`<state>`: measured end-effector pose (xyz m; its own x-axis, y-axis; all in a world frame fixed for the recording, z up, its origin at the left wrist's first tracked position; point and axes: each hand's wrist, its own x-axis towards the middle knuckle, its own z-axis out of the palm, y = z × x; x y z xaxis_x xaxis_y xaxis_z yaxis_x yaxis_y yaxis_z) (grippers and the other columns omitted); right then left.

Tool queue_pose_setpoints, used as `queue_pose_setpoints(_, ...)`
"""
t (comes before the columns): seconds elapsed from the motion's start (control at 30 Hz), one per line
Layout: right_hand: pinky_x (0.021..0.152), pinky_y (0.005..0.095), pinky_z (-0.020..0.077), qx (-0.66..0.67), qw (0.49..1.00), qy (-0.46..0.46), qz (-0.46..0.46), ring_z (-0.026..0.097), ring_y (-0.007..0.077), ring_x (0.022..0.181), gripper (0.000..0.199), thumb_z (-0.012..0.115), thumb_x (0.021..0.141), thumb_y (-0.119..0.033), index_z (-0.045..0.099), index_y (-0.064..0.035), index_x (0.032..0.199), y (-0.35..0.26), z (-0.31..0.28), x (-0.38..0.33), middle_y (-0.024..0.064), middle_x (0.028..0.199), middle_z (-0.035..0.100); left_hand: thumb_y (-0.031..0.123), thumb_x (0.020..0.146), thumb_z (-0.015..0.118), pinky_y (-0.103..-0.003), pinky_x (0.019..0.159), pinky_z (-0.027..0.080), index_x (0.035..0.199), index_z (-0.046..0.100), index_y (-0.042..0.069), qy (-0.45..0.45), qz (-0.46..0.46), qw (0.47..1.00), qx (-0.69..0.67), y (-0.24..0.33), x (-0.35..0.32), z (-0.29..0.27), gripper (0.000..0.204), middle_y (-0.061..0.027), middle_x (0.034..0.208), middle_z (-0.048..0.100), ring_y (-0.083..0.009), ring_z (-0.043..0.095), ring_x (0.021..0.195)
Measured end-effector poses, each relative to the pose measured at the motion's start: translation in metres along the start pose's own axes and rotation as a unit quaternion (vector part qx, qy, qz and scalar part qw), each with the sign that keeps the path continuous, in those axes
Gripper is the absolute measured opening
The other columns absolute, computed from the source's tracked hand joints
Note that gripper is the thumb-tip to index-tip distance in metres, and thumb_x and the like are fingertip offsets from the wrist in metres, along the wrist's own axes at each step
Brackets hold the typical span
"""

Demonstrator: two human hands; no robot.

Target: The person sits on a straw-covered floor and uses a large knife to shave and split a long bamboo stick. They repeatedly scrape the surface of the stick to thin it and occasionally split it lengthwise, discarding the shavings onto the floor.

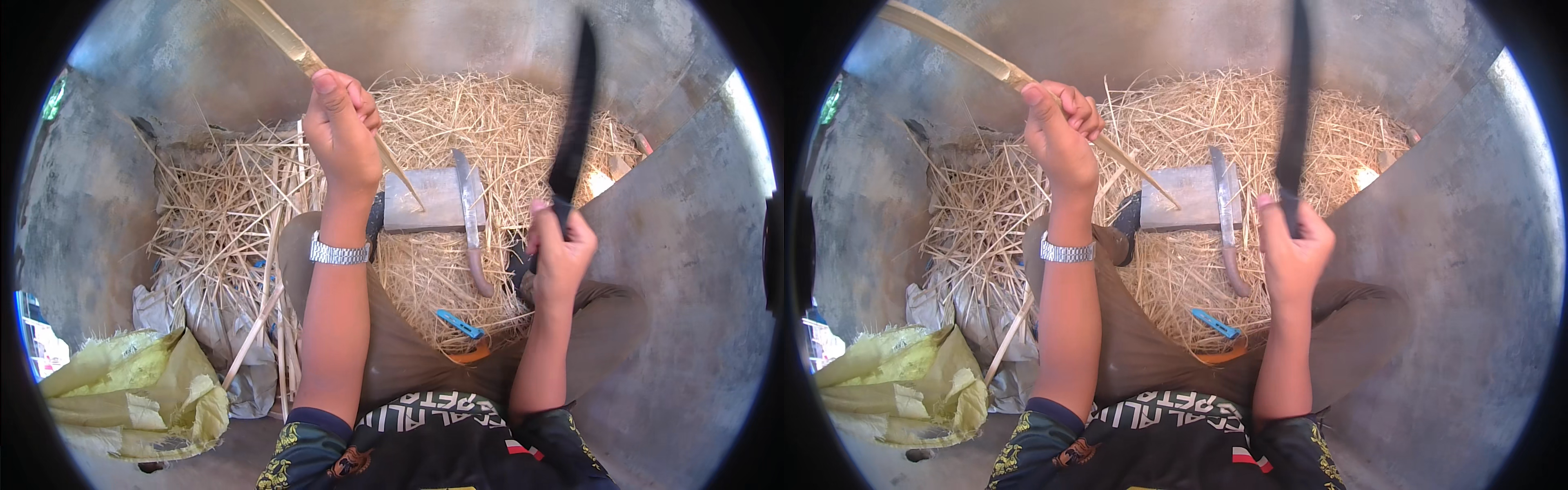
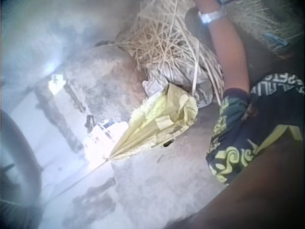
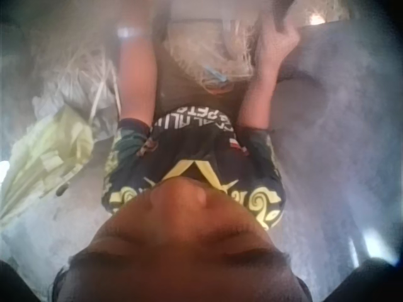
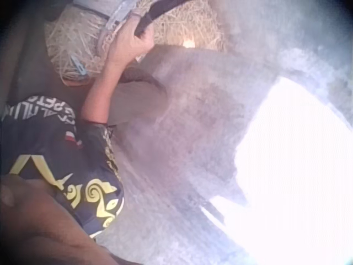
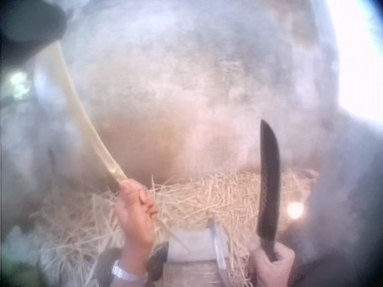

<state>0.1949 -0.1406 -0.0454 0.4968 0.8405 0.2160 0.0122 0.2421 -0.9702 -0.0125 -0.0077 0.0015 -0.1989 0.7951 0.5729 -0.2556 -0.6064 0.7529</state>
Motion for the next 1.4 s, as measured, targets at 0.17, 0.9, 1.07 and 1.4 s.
queue_pose_setpoints(0.17, 0.047, 0.0246, 0.0324, 0.303, 0.934, -0.046, -0.184, 0.035, 0.0082, 0.047, 0.029, 0.052, 0.101, -0.008, 0.039, -0.0109, 0.075, -0.004, 0.007, 0.0, -0.0028, 0.057, 0.037, 0.062, 0.102, 0.038, -0.023, 0.046, 0.024, 0.076, 0.037, 0.011, 0.009, 0.021, 1.0, -0.02, -0.001, -0.004, 0.0, 0.057, 0.0034, 0.061, 0.03, -0.0061, 0.027, 0.05)
queue_pose_setpoints(0.9, 0.044, 0.029, 0.0394, 0.199, 0.968, 0.042, 0.149, 0.043, 0.0129, 0.045, 0.028, 0.056, 0.097, -0.015, 0.043, -0.0081, 0.074, 0.13, 0.071, -0.067, 0.0019, 0.057, 0.044, 0.061, 0.101, 0.045, -0.022, 0.044, 0.02, 0.073, 0.038, 0.012, 0.103, 0.028, 0.993, -0.043, 0.0, -0.004, -0.011, 0.057, 0.0049, 0.061, 0.033, -0.0038, 0.028, 0.05)
queue_pose_setpoints(1.07, 0.038, 0.031, 0.0362, -0.089, 0.853, -0.147, 0.492, 0.046, 0.0146, 0.043, 0.026, 0.067, 0.089, -0.017, 0.048, -0.0042, 0.076, 0.242, 0.048, -0.1, 0.0035, 0.059, 0.048, 0.058, 0.102, 0.045, -0.021, 0.045, 0.021, 0.074, 0.041, 0.011, 0.111, 0.043, 0.992, -0.034, -0.005, -0.004, -0.012, 0.055, 0.0051, 0.063, 0.034, -0.0032, 0.029, 0.052)
queue_pose_setpoints(1.4, 0.046, 0.0304, 0.0519, 0.107, 0.9, -0.098, 0.411, 0.057, 0.0146, 0.051, 0.019, 0.068, 0.086, -0.004, 0.05, -0.0056, 0.08, 0.184, 0.038, -0.044, 0.0052, 0.065, 0.056, 0.058, 0.102, 0.045, -0.02, 0.046, 0.024, 0.076, 0.042, 0.011, 0.14, 0.042, 0.988, -0.04, -0.004, -0.004, -0.008, 0.053, 0.0046, 0.064, 0.036, -0.0032, 0.031, 0.052)
